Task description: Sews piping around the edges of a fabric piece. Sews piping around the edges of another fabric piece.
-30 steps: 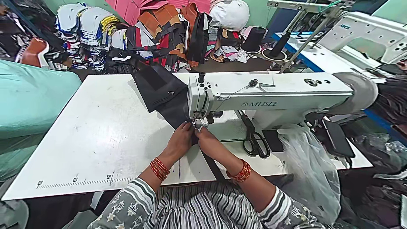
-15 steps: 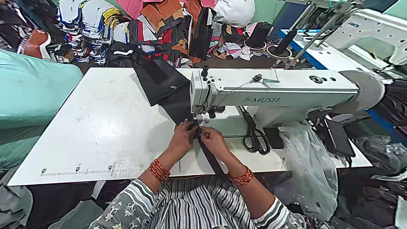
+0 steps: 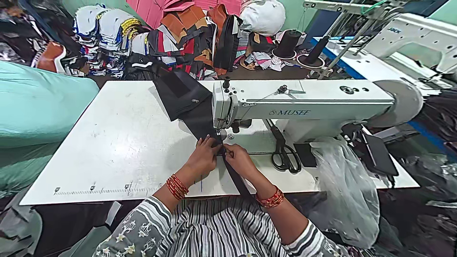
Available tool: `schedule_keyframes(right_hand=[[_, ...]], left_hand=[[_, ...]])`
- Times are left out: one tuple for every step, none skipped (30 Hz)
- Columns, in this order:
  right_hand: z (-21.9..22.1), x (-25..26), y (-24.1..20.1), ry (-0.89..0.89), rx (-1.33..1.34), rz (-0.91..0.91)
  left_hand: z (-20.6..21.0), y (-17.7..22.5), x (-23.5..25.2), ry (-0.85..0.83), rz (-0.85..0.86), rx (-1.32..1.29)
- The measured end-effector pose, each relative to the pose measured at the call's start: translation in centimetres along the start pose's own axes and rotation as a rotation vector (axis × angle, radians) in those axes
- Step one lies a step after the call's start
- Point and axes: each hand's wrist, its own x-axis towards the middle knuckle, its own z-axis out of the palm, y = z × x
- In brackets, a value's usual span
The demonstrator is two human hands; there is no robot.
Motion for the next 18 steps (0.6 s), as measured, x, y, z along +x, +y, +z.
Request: schedule_keyframes(right_hand=[[-0.1, 0.0, -0.3, -0.014, -0.043, -0.004], [-0.2, 0.0, -0.4, -0.029, -0.06, -0.004], [-0.4, 0.0, -0.3, -0.04, -0.053, -0.004], [-0.5, 0.1, -0.1, -0.046, -0.027, -0.006], [-0.5, 0.2, 0.3, -0.042, 0.02, -0.007], [-0.4, 0.3, 0.7, -0.033, 0.068, -0.009], [-0.4, 0.4, 1.0, -0.023, 0.105, -0.013], [-0.3, 0.4, 1.1, -0.02, 0.126, -0.013], [-0.2, 0.3, 1.2, -0.02, 0.138, -0.009], [-0.2, 0.3, 1.2, -0.02, 0.151, -0.007], [-0.1, 0.3, 1.4, -0.015, 0.171, -0.008], [0.0, 0.4, 1.6, -0.009, 0.198, -0.009], [0.0, 0.4, 1.7, -0.003, 0.23, -0.008], [0.1, 0.4, 1.8, -0.002, 0.249, -0.003], [0.1, 0.4, 1.7, 0.0, 0.252, 0.001], [0.2, 0.2, 1.6, 0.005, 0.23, 0.002], [0.2, 0.0, 1.3, 0.007, 0.183, 0.001], [0.1, -0.3, 0.7, 0.001, 0.113, -0.002]], left_hand=[[0.1, 0.0, -0.1, 0.008, 0.003, 0.001], [0.2, 0.0, -0.2, 0.01, 0.01, 0.006], [0.3, 0.0, -0.2, 0.011, 0.017, 0.011], [0.3, -0.1, -0.3, 0.006, 0.023, 0.017], [0.3, -0.1, -0.3, 0.001, 0.026, 0.021], [0.2, -0.2, -0.3, -0.004, 0.026, 0.024], [0.2, -0.2, -0.3, -0.003, 0.027, 0.022], [0.2, -0.2, -0.3, 0.006, 0.031, 0.018], [0.3, -0.2, -0.4, 0.012, 0.033, 0.012], [0.3, -0.2, -0.4, 0.019, 0.035, 0.006], [0.3, -0.2, -0.4, 0.022, 0.037, 0.005], [0.4, -0.2, -0.3, 0.027, 0.037, 0.004], [0.5, -0.2, -0.3, 0.036, 0.034, 0.001], [0.5, -0.2, -0.2, 0.038, 0.031, 0.001], [0.5, -0.2, -0.2, 0.036, 0.03, 0.002], [0.5, -0.2, -0.3, 0.034, 0.029, 0.005], [0.4, -0.1, -0.4, 0.035, 0.032, 0.007], [0.5, -0.1, -0.4, 0.037, 0.039, 0.008]])
